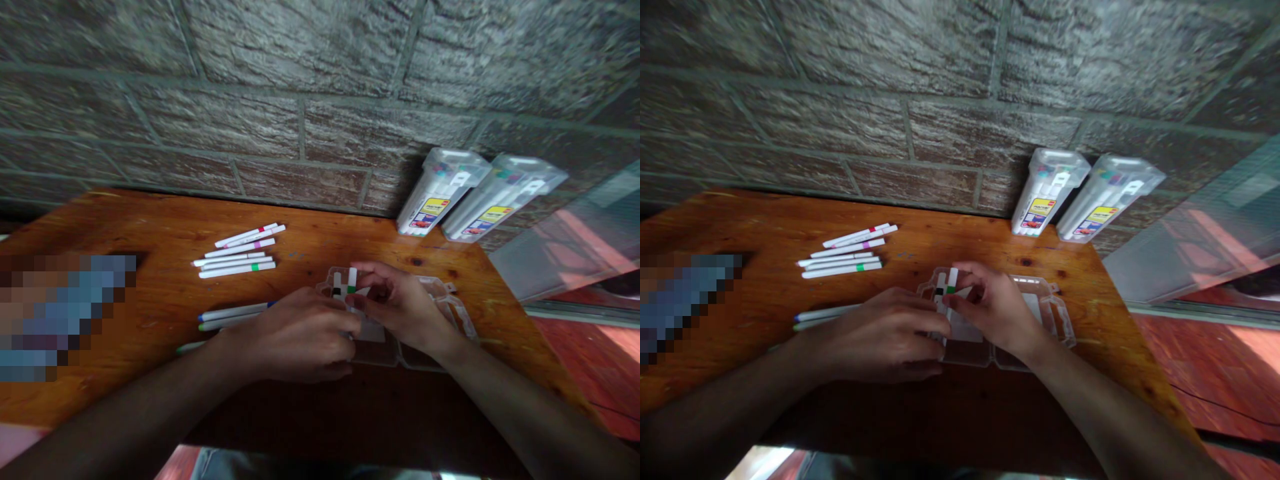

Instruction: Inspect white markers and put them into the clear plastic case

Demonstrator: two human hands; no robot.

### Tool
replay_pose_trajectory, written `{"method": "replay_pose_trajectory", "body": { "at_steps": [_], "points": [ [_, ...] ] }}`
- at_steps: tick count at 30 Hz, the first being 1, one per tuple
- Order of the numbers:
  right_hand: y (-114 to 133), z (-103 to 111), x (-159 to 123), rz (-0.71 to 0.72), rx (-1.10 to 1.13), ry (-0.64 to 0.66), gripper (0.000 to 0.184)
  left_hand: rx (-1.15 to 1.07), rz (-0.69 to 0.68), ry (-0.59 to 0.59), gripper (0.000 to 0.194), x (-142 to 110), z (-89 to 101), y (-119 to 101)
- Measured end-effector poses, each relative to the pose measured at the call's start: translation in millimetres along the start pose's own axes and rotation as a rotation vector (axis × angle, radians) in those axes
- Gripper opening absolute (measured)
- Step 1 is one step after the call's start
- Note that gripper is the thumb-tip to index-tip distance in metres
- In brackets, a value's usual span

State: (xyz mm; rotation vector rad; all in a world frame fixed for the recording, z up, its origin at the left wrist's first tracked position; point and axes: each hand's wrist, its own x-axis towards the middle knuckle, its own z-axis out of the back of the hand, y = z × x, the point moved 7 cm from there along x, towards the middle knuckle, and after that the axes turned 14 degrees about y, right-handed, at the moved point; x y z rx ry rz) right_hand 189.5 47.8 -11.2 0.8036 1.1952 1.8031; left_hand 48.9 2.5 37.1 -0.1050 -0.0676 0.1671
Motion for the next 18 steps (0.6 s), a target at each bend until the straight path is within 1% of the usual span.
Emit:
{"method": "replay_pose_trajectory", "body": {
  "at_steps": [3, 7, 10, 14, 18],
  "points": [
    [3, 0, 1, -0.006, -0.052, -0.001, 0.039, 0.017, -0.009, 0.012, 0.026, 1, -0.6, -1],
    [8, -1, 4, -0.035, -0.078, 0.000, 0.032, 0.024, -0.021, 0.018, 0.026, 1, -0.3, -1],
    [11, 0, 5, -0.065, -0.170, -0.007, 0.027, 0.025, -0.021, 0.011, 0.027, 1, 0.2, -2],
    [10, 1, 6, -0.075, -0.298, -0.006, 0.028, 0.040, -0.008, 0.027, 0.027, 1, -4.2, -1],
    [8, 0, 7, -0.074, -0.337, 0.011, 0.025, 0.021, -0.003, 0.029, 0.024, 2, -7.5, 0]
  ]
}}
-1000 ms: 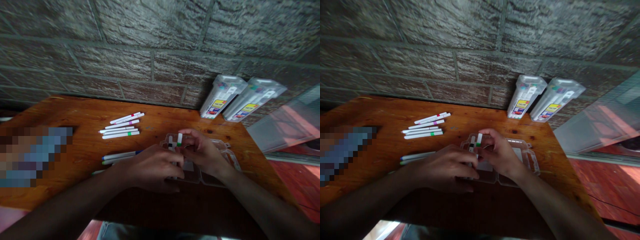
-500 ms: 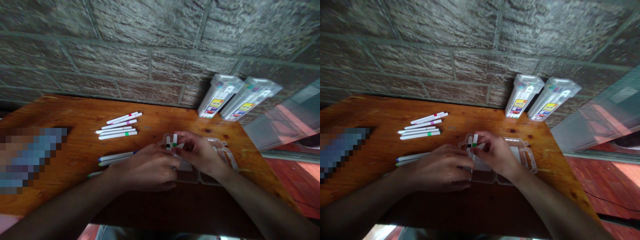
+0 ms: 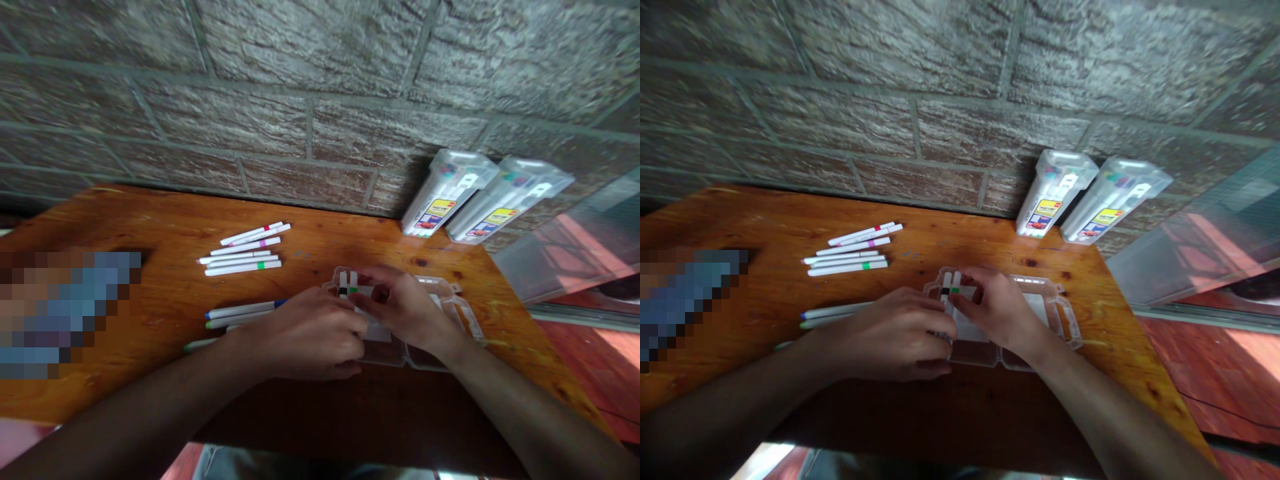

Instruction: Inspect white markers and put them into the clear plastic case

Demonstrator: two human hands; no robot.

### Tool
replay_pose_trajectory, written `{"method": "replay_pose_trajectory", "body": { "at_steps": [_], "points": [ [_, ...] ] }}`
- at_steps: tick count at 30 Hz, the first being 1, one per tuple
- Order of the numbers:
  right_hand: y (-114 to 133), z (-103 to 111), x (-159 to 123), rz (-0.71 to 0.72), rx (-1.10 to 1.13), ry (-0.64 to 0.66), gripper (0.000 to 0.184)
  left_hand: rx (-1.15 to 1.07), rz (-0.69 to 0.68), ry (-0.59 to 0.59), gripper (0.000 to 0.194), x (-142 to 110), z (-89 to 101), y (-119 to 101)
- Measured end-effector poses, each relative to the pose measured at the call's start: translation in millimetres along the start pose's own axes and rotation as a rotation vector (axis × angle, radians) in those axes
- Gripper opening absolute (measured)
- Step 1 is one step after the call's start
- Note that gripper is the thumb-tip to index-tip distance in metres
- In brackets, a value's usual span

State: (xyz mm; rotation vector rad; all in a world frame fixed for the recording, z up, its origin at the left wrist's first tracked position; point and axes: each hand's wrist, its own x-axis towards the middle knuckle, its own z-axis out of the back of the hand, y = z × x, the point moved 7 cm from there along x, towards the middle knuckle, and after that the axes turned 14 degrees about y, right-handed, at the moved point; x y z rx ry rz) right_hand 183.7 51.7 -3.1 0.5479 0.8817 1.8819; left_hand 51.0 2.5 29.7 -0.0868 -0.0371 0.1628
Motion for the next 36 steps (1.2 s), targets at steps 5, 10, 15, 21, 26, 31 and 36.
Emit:
{"method": "replay_pose_trajectory", "body": {
  "at_steps": [5, 10, 15, 21, 26, 31, 36],
  "points": [
    [-6, -3, 1, -0.049, 0.039, 0.041, 0.026, -0.015, 0.010, 0.011, 0.022, 1, -1.4, 1],
    [-9, -3, 1, -0.090, 0.032, 0.043, 0.026, -0.022, -0.005, 0.010, 0.021, 1, -0.3, 1],
    [-6, -4, 1, -0.078, 0.009, 0.056, 0.022, -0.011, -0.002, -0.003, 0.023, 1, 1.4, 1],
    [3, 0, 2, -0.088, -0.085, 0.064, 0.015, -0.021, -0.003, 0.044, 0.021, 2, -0.6, 1],
    [9, 1, 2, -0.082, -0.143, 0.071, 0.021, -0.022, -0.004, 0.035, 0.021, 1, 1.6, 1],
    [9, -1, -1, -0.080, -0.130, 0.044, 0.016, -0.017, -0.007, -0.023, 0.021, 1, 2.8, 0],
    [14, 8, -9, -0.030, -0.166, -0.077, 0.019, -0.005, -0.020, -0.046, 0.021, 1, 1.2, -3]
  ]
}}
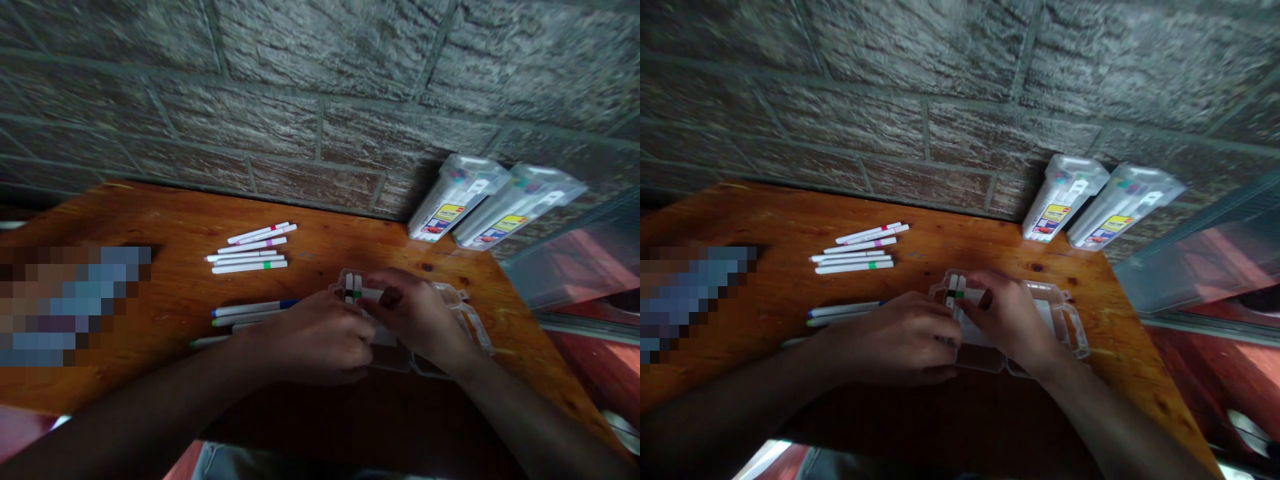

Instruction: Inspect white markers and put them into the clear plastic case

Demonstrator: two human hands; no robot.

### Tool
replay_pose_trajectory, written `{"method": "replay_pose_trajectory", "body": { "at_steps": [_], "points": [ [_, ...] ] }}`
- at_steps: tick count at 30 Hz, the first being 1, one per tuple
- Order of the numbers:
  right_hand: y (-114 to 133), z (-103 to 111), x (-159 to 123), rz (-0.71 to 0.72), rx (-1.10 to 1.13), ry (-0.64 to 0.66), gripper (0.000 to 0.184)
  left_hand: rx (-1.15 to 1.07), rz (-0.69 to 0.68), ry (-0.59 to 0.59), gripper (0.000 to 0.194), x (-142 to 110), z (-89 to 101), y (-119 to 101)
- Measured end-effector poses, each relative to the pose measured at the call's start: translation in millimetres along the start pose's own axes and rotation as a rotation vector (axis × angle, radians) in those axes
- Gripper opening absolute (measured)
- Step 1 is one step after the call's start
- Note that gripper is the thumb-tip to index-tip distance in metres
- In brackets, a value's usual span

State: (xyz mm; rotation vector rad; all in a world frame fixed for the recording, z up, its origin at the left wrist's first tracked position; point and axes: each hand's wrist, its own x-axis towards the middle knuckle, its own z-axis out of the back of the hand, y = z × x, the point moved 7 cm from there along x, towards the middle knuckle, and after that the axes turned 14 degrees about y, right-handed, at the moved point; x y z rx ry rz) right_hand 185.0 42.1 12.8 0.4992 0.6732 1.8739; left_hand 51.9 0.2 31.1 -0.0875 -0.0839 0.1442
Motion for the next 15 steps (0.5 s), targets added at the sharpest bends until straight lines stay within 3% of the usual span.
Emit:
{"method": "replay_pose_trajectory", "body": {
  "at_steps": [3, 9, 15],
  "points": [
    [5, 7, -2, 0.050, -0.072, -0.066, 0.020, 0.002, 0.014, 0.014, 0.019, 0, 0.7, 1],
    [8, -2, 1, 0.139, -0.136, 0.014, 0.022, -0.025, 0.020, 0.055, 0.017, 2, -1.1, 2],
    [5, -6, 2, 0.130, -0.163, 0.037, 0.025, -0.035, 0.020, 0.045, 0.018, 1, -1.8, 3]
  ]
}}
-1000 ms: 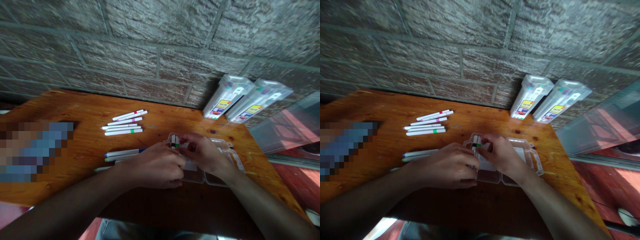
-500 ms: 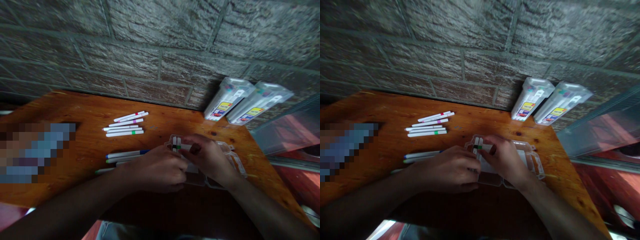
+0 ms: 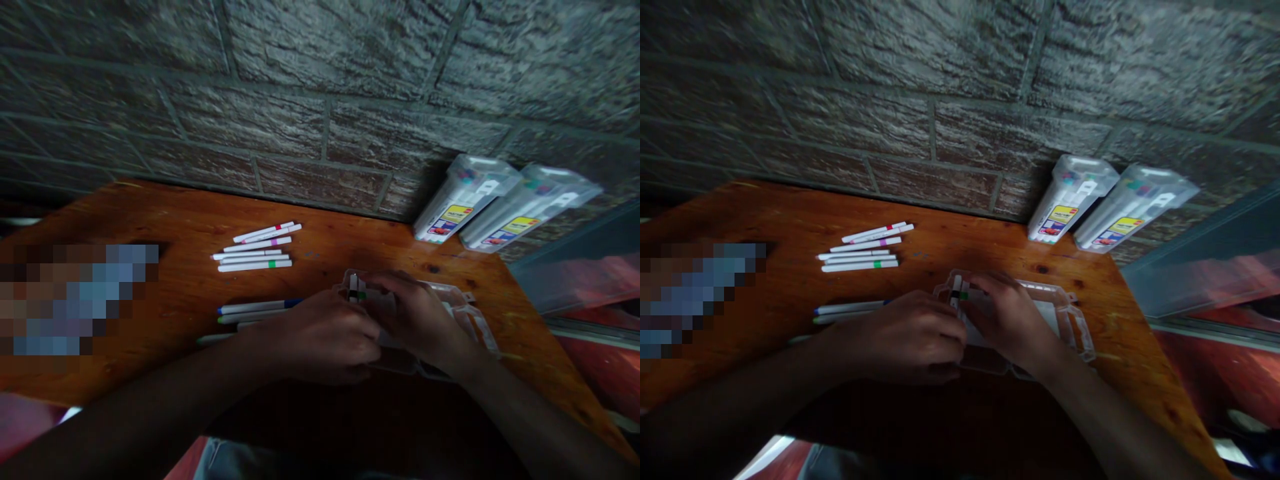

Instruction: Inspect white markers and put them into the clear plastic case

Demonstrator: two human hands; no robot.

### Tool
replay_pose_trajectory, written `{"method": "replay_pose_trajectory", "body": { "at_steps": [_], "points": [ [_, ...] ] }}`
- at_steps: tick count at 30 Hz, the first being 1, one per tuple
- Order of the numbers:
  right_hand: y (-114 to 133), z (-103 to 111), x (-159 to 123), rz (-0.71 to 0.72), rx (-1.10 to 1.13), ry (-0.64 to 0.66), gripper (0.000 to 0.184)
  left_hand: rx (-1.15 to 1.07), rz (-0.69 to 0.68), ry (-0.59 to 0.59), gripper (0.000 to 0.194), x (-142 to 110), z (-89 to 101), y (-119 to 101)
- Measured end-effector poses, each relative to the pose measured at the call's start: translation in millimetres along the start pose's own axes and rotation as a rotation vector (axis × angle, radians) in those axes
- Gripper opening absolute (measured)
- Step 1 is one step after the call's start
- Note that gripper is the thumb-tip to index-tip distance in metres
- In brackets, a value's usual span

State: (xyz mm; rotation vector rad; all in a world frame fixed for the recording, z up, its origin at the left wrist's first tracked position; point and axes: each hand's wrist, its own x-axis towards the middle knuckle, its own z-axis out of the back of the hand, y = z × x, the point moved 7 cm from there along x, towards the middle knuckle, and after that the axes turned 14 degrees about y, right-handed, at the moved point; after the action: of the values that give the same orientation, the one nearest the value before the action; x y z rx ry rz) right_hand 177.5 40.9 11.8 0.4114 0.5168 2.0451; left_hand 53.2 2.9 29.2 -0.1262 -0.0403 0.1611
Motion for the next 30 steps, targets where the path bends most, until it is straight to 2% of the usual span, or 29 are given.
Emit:
{"method": "replay_pose_trajectory", "body": {
  "at_steps": [8, 15, 22, 26, 30],
  "points": [
    [2, 2, 0, -0.020, 0.012, 0.012, 0.017, -0.001, 0.006, 0.005, 0.017, 1, -1.0, 1],
    [0, 1, 0, -0.018, -0.004, 0.009, 0.021, -0.003, 0.006, 0.051, 0.018, 1, -2.8, 1],
    [0, 0, -1, -0.005, 0.014, 0.004, 0.021, -0.015, 0.009, 0.014, 0.017, -1, -4.4, 2],
    [-1, 1, -2, -0.024, 0.059, -0.005, 0.024, -0.084, 0.001, 0.003, 0.011, -2, -3.8, 4],
    [0, 11, -3, -0.012, 0.086, -0.046, 0.022, -0.286, 0.033, -0.073, 0.024, -6, 12.5, 13]
  ]
}}
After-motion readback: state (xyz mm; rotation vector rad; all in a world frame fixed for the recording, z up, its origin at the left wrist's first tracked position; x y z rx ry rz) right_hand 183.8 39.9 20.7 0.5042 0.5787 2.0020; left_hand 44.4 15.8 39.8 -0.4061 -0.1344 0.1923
